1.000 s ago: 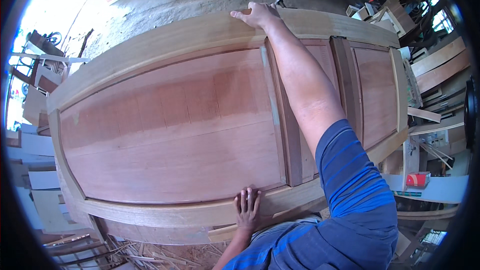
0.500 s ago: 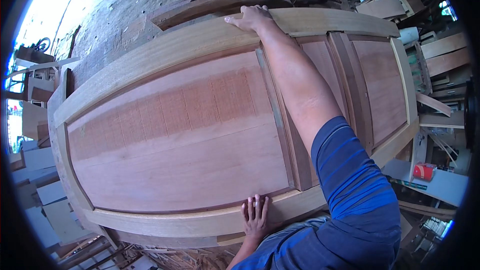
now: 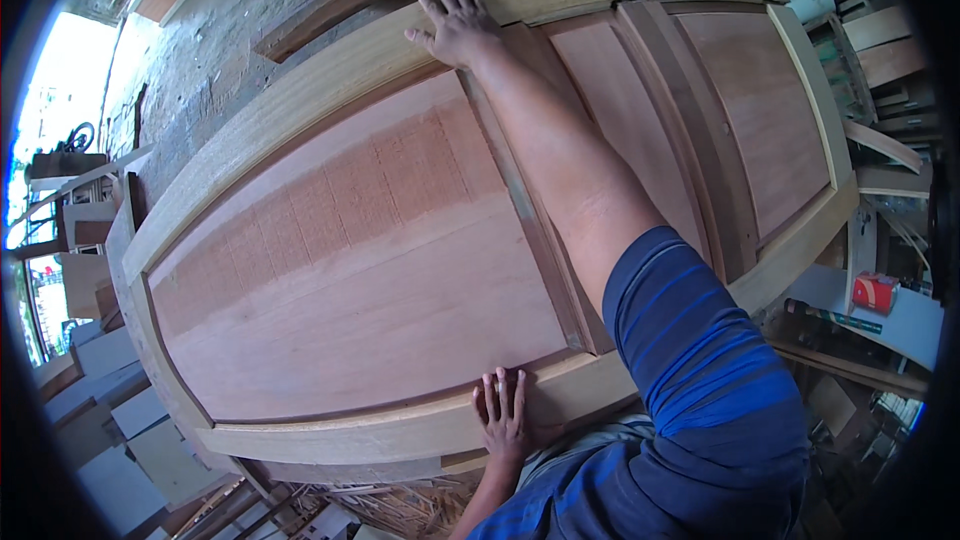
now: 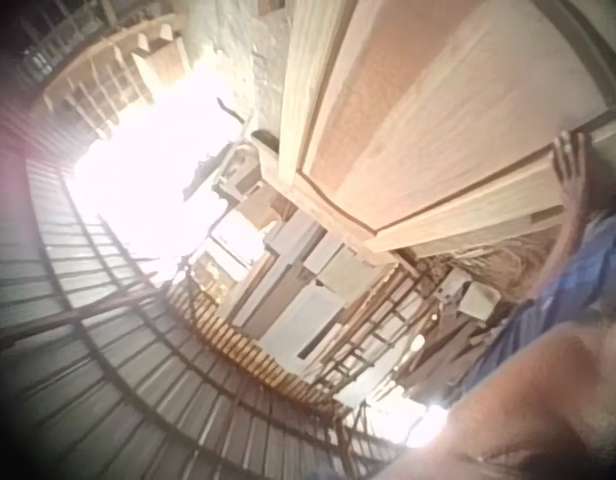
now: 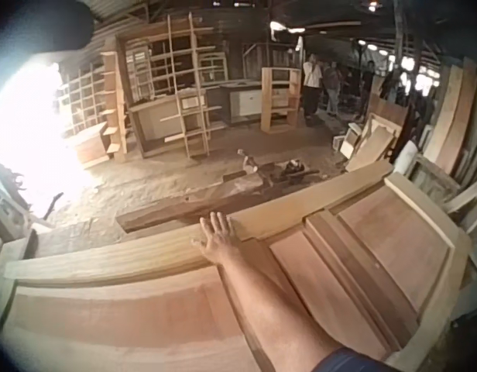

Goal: The person fits wooden frame sections onto a wooden door panel on a workbench, tightens a vise, and shapes the door frame using a handheld axe.

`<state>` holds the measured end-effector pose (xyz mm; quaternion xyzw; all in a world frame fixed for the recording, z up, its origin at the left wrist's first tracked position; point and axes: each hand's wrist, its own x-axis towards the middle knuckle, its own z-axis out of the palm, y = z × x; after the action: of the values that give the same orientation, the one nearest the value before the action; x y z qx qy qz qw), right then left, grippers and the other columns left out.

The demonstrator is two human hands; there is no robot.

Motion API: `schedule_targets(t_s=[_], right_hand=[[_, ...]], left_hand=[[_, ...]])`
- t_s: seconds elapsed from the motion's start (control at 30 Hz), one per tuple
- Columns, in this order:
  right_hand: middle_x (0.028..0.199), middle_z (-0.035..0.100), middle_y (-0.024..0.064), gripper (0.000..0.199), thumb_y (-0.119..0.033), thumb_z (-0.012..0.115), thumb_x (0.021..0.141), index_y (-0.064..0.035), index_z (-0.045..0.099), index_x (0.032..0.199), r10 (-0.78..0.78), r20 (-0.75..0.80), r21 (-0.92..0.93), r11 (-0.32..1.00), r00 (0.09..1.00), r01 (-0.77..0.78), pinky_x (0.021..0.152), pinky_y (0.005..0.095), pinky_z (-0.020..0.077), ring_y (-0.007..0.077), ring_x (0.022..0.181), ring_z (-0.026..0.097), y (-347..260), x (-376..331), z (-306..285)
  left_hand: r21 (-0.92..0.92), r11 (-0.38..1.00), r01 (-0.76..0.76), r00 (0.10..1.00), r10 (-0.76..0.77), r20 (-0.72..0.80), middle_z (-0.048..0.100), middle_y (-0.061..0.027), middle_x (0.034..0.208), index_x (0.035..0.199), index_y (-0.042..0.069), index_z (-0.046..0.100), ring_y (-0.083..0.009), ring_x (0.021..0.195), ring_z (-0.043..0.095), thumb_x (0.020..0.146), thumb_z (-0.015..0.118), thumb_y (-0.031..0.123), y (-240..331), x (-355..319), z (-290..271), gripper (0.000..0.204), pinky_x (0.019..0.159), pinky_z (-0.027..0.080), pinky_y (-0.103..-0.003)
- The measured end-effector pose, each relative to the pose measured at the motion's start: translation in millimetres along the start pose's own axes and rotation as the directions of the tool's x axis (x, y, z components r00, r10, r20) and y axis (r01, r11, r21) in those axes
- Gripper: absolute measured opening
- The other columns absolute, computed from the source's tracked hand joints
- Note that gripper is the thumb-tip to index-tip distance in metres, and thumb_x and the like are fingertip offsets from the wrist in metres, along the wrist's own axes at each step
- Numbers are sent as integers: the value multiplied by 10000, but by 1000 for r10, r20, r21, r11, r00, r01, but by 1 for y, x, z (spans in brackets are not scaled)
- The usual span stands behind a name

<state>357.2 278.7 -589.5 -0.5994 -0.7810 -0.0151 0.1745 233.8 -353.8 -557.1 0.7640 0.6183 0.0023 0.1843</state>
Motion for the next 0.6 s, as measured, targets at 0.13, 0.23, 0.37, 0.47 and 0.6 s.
schedule_targets(t_s=[0.13, 0.23, 0.37, 0.47, 0.6], right_hand=[[1761, 138, 207, 927, -742, 336, 1023, -115, 209, 1694, -7, 6, 17, 1000, 1000, 7, 1326, 507, 51, 369, 1635, 101, 4, -68, -10], [1742, 157, 256, 981, -720, 382, 1019, -14, 199, 1675, 22, 22, 71, 997, 1000, -24, 1323, 528, 78, 409, 1624, 122, 1, -145, -34], [1739, 164, 259, 1006, -708, 387, 1026, 44, 177, 1660, 14, 103, 172, 985, 995, -32, 1329, 492, 83, 400, 1625, 125, -12, -268, -80], [1735, 178, 260, 1000, -692, 410, 1030, 46, 171, 1660, -71, 81, 200, 978, 994, 54, 1332, 486, 76, 383, 1627, 132, -18, -362, -115], [1724, 230, 248, 907, -606, 449, 1056, 42, 228, 1651, -125, 178, 247, 966, 976, 79, 1331, 486, 98, 366, 1625, 158, -15, -480, -156]], left_hand=[[-45, 999, 14, 1000, -13, 25, 258, -239, 1711, 1636, 84, 339, -437, 1607, 169, 523, 885, 751, 5, 0, -8, 1408, 1293, 88, -612], [-41, 999, -5, 1000, 5, -14, 250, -245, 1711, 1639, 65, 324, -429, 1611, 160, 516, 887, 750, 12, -3, -14, 1431, 1306, 75, -591], [-11, 1000, -3, 997, 2, -81, 256, -226, 1716, 1645, 65, 315, -397, 1616, 170, 490, 878, 776, 19, -8, -13, 1469, 1314, 75, -574], [26, 999, -25, 992, 28, -126, 258, -222, 1716, 1649, 63, 297, -384, 1619, 171, 499, 891, 753, 18, -9, -6, 1467, 1318, 71, -571], [202, 978, -46, 978, 85, -192, 234, -226, 1723, 1670, 62, 228, -377, 1625, 152, 530, 911, 705, 12, -8, 5, 1477, 1321, 66, -576]])
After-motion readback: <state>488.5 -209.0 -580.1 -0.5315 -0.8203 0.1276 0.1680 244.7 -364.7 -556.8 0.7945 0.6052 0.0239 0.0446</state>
